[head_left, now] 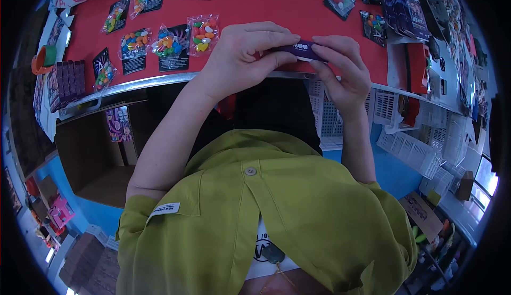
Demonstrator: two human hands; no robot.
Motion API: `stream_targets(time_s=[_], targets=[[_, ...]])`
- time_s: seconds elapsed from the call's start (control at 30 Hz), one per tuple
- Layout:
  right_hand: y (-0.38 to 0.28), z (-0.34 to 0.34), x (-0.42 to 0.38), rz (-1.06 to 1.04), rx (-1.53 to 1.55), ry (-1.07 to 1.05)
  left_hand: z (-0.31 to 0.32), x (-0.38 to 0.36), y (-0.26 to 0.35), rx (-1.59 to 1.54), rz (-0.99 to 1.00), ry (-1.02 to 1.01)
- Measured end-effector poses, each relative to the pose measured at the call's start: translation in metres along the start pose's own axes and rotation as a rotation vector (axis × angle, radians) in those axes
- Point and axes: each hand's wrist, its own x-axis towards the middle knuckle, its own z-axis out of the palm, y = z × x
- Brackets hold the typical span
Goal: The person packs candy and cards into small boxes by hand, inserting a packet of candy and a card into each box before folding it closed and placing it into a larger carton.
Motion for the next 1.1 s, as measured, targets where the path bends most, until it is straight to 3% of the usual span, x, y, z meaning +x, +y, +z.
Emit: stream_targets(time_s=[0.07, 0.17, 0.43, 0.5, 0.57, 0.73, 0.83, 0.9, 1.1], targets=[[0.001, 0.001, 0.000, 0.164, 0.173, 0.014, 0.000, 0.001, 0.004, 0.040, -0.003, -0.014], [0.007, 0.003, 0.001, 0.223, 0.342, 0.037, 0.000, 0.001, 0.003, 0.079, -0.015, -0.028], [0.008, 0.005, -0.001, 0.267, 0.436, 0.050, 0.001, 0.000, 0.002, -0.065, -0.079, -0.021], [0.008, 0.002, 0.001, 0.258, 0.423, 0.050, 0.002, -0.002, -0.003, 0.229, 0.154, 0.008], [0.010, -0.004, 0.002, -0.009, 0.039, -0.068, -0.002, -0.005, -0.004, 0.338, 0.217, -0.036], [0.008, -0.003, 0.000, -0.019, 0.013, -0.064, -0.004, -0.005, -0.004, 0.507, 0.350, -0.088], [0.010, 0.003, -0.001, 0.040, 0.141, -0.019, 0.002, -0.004, -0.004, 0.297, 0.224, -0.028], [0.012, 0.008, -0.004, 0.073, 0.225, 0.005, 0.007, -0.009, -0.006, -0.303, -0.100, 0.093], [0.010, 0.009, -0.006, 0.110, 0.244, 0.037, 0.015, -0.013, 0.011, -0.555, -0.314, 0.230]])
